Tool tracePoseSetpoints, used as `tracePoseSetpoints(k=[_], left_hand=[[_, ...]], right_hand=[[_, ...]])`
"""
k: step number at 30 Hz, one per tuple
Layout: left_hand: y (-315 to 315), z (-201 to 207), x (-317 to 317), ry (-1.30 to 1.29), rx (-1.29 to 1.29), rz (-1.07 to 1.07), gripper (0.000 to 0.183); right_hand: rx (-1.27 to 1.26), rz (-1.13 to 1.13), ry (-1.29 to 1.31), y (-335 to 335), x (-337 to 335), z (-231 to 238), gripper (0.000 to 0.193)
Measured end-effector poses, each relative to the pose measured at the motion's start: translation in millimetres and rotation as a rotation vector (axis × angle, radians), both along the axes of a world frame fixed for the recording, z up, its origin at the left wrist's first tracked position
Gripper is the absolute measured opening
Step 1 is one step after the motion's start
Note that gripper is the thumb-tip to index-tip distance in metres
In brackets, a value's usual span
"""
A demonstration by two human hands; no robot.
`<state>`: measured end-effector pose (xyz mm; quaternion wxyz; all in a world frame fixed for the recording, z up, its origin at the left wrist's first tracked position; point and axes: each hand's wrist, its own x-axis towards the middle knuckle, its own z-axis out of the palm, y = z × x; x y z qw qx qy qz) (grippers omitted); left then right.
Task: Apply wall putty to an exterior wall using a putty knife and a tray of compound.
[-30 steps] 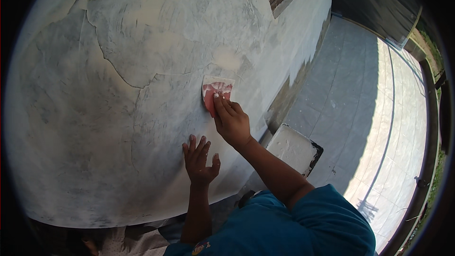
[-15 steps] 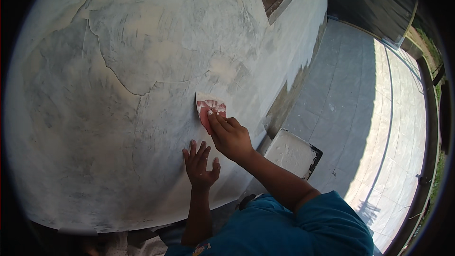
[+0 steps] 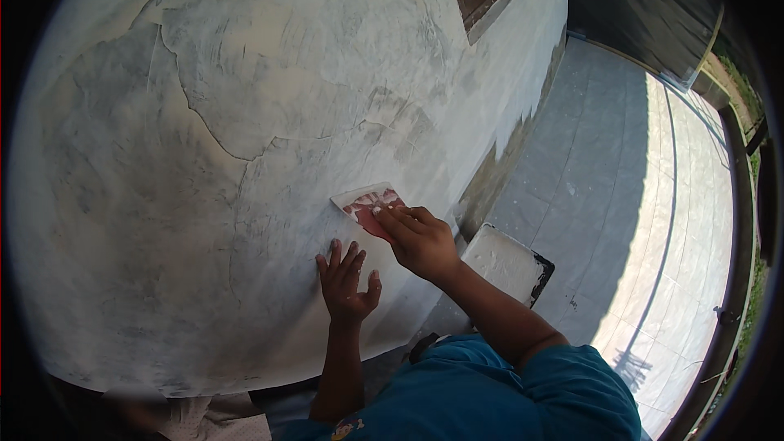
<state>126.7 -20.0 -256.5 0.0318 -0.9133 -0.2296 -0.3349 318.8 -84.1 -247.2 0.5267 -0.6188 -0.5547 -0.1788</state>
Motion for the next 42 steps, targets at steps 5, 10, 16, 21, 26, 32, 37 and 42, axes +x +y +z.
tracePoseSetpoints(k=[5, 10, 16, 21, 26, 32, 37, 42], left_hand=[[0, -2, -2, -0.012, -0.003, -0.002, 0.036], [-1, 0, 2, -0.022, -0.026, -0.008, 0.035], [-1, 2, -4, -0.006, -0.008, 0.01, 0.035], [-1, 1, -3, -0.028, -0.002, -0.017, 0.034], [-2, 3, -3, -0.011, -0.036, -0.028, 0.035], [-8, 14, -6, -0.053, -0.054, -0.026, 0.035], [-8, 23, -10, -0.122, -0.008, -0.025, 0.036], [-14, 22, -18, -0.192, 0.031, 0.022, 0.036]], right_hand=[[0.113, -0.302, 0.427, 16, 83, 26, 0.039], [0.06, -0.21, 0.331, 44, 44, 2, 0.048], [-0.051, -0.052, 0.42, -5, 11, -20, 0.039], [0.179, -0.239, 0.411, 26, 76, 52, 0.039], [0.126, -0.111, 0.096, 31, 14, 24, 0.047], [-0.013, -0.019, 0.294, -10, 29, 42, 0.037], [0.259, -0.194, 0.116, 30, 67, 101, 0.042], [0.169, -0.153, -0.236, 57, -3, 26, 0.044]])
